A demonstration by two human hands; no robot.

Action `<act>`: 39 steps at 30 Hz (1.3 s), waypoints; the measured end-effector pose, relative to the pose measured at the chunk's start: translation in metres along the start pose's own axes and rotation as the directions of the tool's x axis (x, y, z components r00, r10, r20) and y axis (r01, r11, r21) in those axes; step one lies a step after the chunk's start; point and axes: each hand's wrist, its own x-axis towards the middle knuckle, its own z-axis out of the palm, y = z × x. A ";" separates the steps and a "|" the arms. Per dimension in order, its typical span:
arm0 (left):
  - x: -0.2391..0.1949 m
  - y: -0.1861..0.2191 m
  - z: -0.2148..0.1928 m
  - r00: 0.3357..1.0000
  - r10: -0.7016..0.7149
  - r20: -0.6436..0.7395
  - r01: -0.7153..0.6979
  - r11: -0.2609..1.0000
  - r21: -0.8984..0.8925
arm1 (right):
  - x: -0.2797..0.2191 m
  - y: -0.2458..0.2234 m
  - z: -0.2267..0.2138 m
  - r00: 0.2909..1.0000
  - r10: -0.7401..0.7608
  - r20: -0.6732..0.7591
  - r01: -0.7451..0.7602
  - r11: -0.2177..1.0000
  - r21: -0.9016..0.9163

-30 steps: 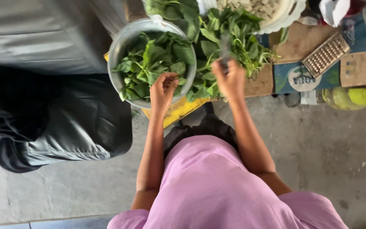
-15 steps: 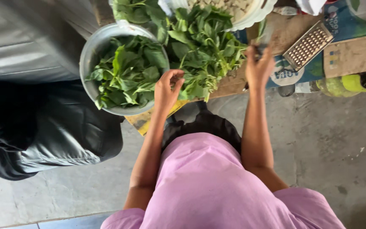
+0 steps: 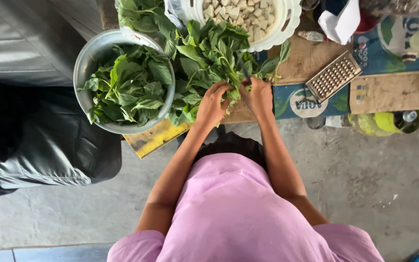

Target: The person picks leaves from stems and uses a knife to cut them into a metal bowl.

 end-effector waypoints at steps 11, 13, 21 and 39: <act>0.014 0.025 -0.015 0.975 0.011 -0.220 -0.010 1.000 0.003 | 0.027 -0.018 -0.034 0.965 0.207 0.159 -0.258 0.663 0.703; 0.020 0.034 -0.016 0.966 0.079 -0.245 -0.079 0.997 0.012 | 0.024 -0.022 -0.036 0.968 0.191 0.164 -0.250 0.675 0.694; 0.033 0.043 0.007 0.974 -0.046 -0.220 0.009 0.986 -0.168 | 0.018 -0.030 -0.055 0.944 0.254 0.210 -0.327 0.641 0.694; 0.034 -0.023 0.035 0.959 -0.282 0.011 0.184 0.592 -0.785 | 0.016 -0.031 -0.070 0.978 0.210 0.021 -0.103 0.386 0.917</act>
